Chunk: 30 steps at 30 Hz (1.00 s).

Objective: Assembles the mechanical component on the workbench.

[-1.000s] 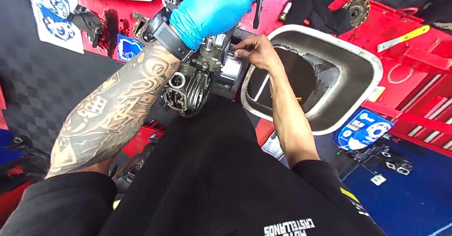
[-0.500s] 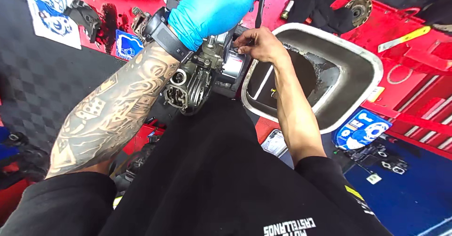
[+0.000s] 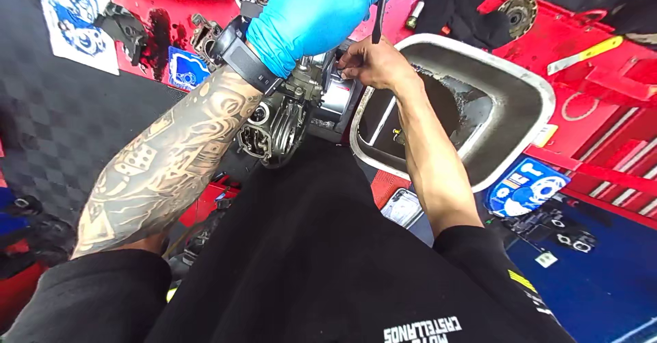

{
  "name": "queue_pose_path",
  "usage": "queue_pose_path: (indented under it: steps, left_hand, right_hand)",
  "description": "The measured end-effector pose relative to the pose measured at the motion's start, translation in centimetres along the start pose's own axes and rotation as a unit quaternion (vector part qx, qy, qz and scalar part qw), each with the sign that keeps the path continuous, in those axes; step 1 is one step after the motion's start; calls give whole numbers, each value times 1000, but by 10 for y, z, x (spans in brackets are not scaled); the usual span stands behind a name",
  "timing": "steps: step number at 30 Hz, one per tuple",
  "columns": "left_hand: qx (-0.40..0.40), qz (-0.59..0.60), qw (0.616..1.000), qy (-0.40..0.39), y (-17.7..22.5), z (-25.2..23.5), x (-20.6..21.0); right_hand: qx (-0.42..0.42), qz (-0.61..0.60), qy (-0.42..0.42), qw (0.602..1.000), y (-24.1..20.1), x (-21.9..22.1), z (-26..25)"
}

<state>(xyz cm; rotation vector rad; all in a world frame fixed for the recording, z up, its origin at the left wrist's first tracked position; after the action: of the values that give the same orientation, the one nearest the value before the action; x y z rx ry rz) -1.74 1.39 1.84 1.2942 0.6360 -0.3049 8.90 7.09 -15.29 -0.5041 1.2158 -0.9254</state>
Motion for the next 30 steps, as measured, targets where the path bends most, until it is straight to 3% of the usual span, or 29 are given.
queue_pose_path:
  steps: [10, 15, 21, 30]
  left_hand:
    - [-2, 20, 1000, -10, 1, -8, 5]
    - [-6, 2, 1000, -10, -3, -11, 7]
    - [-36, -29, 999, -28, -14, -17, 9]
    - [-27, -36, 998, -37, -25, -25, 16]
  right_hand:
    - [68, -34, 78, 994, 19, 6, 1]
    - [-48, -114, 179, 976, 20, 17, 9]
    - [-88, -173, 144, 970, 25, 18, 15]
    - [-26, -139, 177, 974, 27, 18, 14]
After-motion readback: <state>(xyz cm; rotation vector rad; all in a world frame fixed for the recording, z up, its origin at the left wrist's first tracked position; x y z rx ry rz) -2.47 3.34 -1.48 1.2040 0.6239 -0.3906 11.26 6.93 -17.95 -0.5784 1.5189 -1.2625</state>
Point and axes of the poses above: each hand's wrist, its own z-axis away from the middle knuckle, its own x-axis out of the palm, y = z × x, the point moved 7 cm from there along -z, towards the middle knuckle, and after that the axes turned 3 degrees about -z, right-handed, at the moved point
